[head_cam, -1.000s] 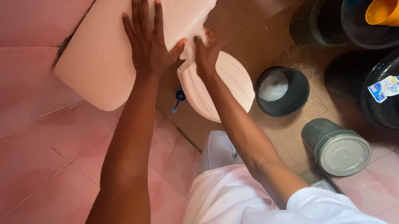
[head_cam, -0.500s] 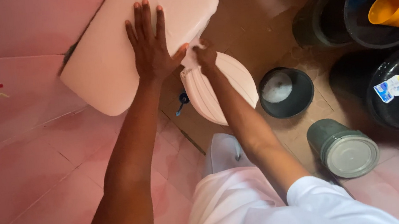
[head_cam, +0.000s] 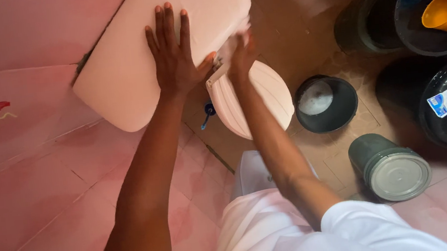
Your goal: Cleaning the top and sides of a toilet tank and seat using a cloth.
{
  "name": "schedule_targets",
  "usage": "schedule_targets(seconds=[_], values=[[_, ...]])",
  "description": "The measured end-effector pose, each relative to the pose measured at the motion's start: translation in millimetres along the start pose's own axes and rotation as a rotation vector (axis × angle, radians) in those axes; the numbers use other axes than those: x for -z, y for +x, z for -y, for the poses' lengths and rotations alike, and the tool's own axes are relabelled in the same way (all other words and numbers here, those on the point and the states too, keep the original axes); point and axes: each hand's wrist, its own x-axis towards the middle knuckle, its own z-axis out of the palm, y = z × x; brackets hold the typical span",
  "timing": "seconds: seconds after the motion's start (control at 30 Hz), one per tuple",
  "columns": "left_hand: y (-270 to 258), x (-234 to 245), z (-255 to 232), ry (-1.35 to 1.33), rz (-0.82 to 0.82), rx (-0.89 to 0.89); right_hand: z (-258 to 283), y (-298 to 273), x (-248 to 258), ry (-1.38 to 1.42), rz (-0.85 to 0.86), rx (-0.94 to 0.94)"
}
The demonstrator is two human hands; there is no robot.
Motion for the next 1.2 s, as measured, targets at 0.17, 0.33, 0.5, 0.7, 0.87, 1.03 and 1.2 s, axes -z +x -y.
schedule_targets(seconds=[0.17,0.33,0.5,0.7,0.87,1.03,1.2], values=[[0,3,-1,0.012,0.009,-0.002,-87,15,11,0.2,-0.005,-0.109],[1,1,0,0.052,-0.008,-0.025,-54,15,14,0.249,0.019,-0.211],[3,10,-4,0.04,0.078,0.022,-29,28,11,0.232,0.032,-0.2],[4,5,-1,0.034,0.039,-0.006,-10,31,-8,0.209,0.077,-0.214],[6,12,-6,0.038,0.084,0.03,32,33,-17,0.191,0.11,-0.213],[8,12,-6,0.017,0.071,0.025,45,37,-25,0.17,0.139,-0.214],[8,16,-8,0.02,0.103,0.042,48,46,-11,0.132,0.156,-0.209]])
